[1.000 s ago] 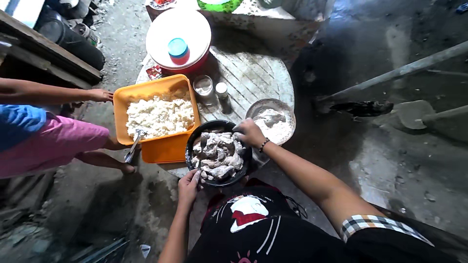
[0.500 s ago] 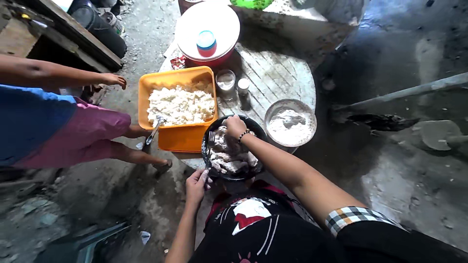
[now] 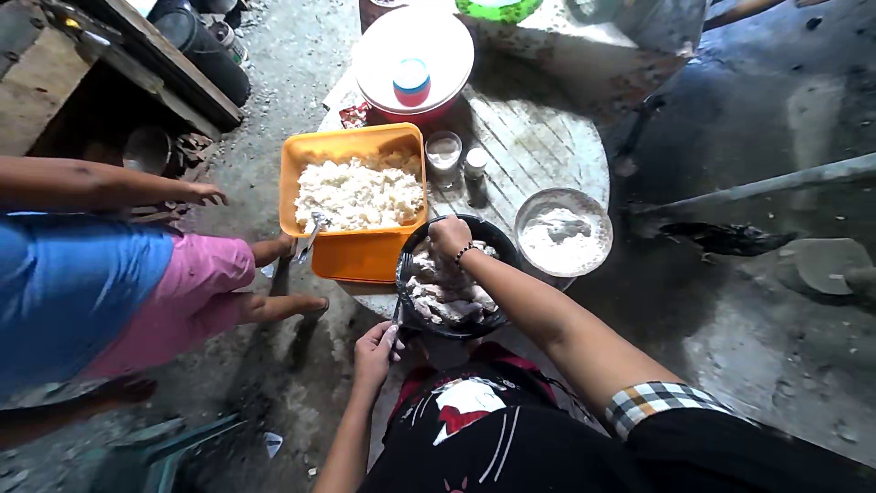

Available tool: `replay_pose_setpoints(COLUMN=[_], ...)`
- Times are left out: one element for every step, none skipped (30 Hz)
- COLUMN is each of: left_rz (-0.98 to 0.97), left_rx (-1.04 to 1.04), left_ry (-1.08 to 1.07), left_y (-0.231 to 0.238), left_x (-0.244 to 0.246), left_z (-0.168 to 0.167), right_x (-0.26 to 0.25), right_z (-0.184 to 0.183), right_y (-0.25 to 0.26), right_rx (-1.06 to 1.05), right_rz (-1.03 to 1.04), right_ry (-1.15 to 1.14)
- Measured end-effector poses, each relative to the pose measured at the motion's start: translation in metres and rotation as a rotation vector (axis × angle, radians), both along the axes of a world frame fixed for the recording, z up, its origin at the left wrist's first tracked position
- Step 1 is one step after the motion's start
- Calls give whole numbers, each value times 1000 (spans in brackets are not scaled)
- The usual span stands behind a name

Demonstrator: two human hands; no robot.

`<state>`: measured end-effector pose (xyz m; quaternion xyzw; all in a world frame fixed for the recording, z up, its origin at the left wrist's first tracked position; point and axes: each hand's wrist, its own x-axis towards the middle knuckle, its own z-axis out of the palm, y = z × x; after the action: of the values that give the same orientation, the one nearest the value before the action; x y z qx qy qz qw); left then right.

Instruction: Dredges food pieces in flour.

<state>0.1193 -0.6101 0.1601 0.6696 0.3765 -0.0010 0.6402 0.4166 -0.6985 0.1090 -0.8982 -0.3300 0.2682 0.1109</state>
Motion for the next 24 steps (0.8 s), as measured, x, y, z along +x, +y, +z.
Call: replay_pose_setpoints(left_rz=[-4,-7,-12,-16,-21,-25,-30,-34,-36,-39,-41,-46,-51,-55,-53,-53,-56,-60,-64,-68,-72,-79,-89,-92], left_rx=[0,0,0,-1,-4,-6,-6,-5,-5,-5,-1,2,7,8,7,9,11,10,8,4,2,2,5,4], left_ry=[-1,-3,-6,-7,-7,-5,-3,-1,3,5,8,10,11,11,9,10,11,11,12,12,11,6,2,-4], left_y=[1,2,3,4,5,6,7,7,8,8,8,9,9,9,9,8,7,7,6,5,4,2,1,0], left_x=[-1,-1,-2,-2,-3,-3,-2,-1,-1,-1,-1,-1,-1,-1,0,0,1,2,3,5,6,8,9,11], left_z=[0,-1,-1,-1,-1,-1,-1,0,1,1,1,1,2,2,1,1,0,0,0,0,0,0,0,-1], right_x=[0,-1,-4,-7,-9,-10,-9,-8,-6,-4,-3,-2,-1,-1,-1,0,0,1,2,3,3,3,4,4], right_z=[2,4,9,15,17,19,20,20,19,20,21,23,26,28,28,28,29,31,33,35,40,45,49,52], right_y=[1,3,5,7,8,8,5,2,-3,-8,-15,-23,-31,-38,-46,-52,-59,-67,-75,-83,-91,-99,-107,-115], right_rx=[33,57,64,58,62,77,104,137,178,225,275,319,364,415,472,531,587,633,674,707,738,766,790,817], right_rz=[2,7,13,7,-7,-38,-92,-151,-204,-248,-275,-290,-302,-318,-344,-381,-418,-449,-483,-518,-552,-578,-592,-607], right_ry=[5,10,22,54,81,116,157,191,221,252,273,289,305,322,343,370,414,459,496,523,549,564,570,575])
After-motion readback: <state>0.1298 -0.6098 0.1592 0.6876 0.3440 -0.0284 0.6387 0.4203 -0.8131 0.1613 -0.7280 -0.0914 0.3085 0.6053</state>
